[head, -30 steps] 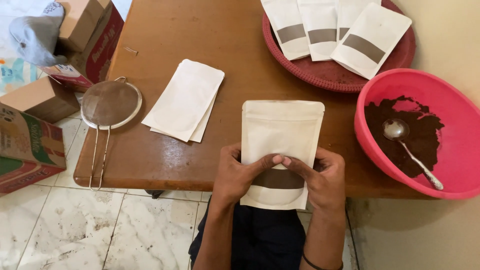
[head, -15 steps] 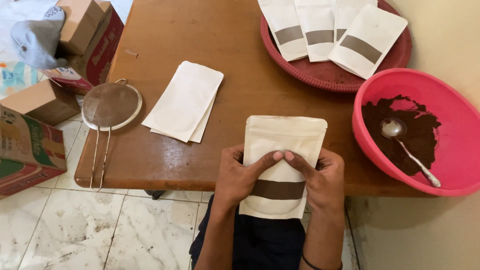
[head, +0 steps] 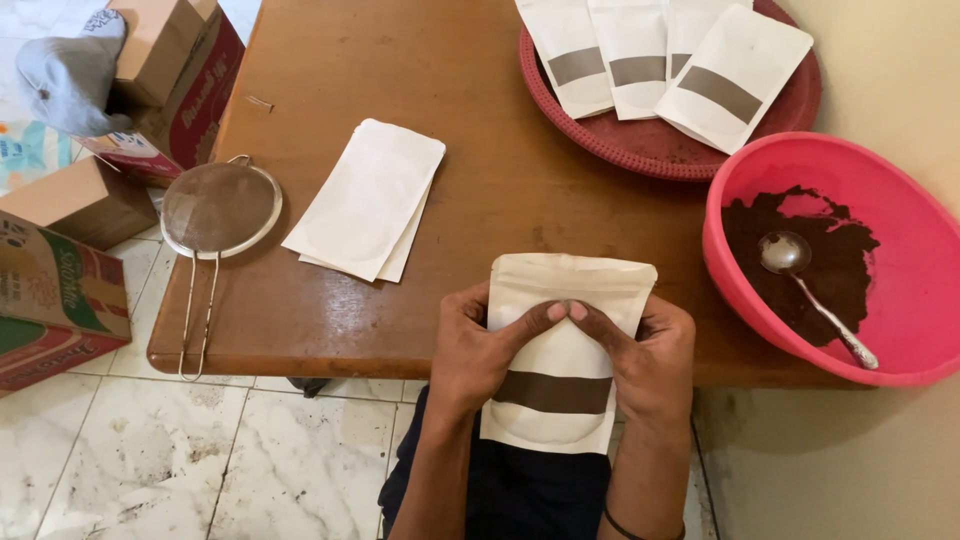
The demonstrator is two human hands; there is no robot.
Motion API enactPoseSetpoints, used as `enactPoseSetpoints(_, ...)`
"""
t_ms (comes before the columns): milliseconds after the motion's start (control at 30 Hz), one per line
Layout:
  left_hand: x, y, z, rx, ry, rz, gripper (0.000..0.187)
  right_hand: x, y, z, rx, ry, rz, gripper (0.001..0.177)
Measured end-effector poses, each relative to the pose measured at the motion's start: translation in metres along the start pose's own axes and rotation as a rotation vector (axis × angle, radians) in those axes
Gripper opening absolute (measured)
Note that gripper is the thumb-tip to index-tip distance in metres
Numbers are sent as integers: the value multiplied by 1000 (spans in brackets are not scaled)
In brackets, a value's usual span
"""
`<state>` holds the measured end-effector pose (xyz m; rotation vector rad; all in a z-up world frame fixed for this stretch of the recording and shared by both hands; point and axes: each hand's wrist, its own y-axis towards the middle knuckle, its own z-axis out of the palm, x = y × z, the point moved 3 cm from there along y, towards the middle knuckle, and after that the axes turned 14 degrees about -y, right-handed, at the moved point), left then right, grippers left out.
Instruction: Filling coffee pouches with grounds using a spoon and folding the tops to seal them.
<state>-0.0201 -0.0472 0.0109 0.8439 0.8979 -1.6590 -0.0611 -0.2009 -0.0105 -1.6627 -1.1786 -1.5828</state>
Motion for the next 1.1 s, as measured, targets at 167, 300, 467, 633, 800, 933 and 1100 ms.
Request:
enactPoseSetpoints(167, 4, 4, -1, -31, 70, -31, 37, -10, -1, -4, -9, -21, 50, 18)
enactPoseSetpoints(300, 25, 7, -14, -53, 77, -61, 38, -4, -4, -2, -7, 14, 97, 17)
enactPoseSetpoints(467, 22, 3, -12, -39, 60, -57, 35, -17, -4, -6, -16, 26, 111, 16)
enactPoseSetpoints(633, 20, 1, -4, -27, 36, -21, 33, -18, -5, -12, -11, 4, 88, 16)
enactPoseSetpoints(800, 15, -1, -1, -6, 21, 10, 31, -22, -6, -16, -6, 6, 86, 16)
enactPoseSetpoints(933, 22, 0, -3, -7, -4, 19, 29, -23, -6, -16, -3, 19, 68, 16)
enactPoseSetpoints(1100, 15, -3, 1, -23, 0, 17, 29, -23, -6, -16, -10, 9, 54, 13)
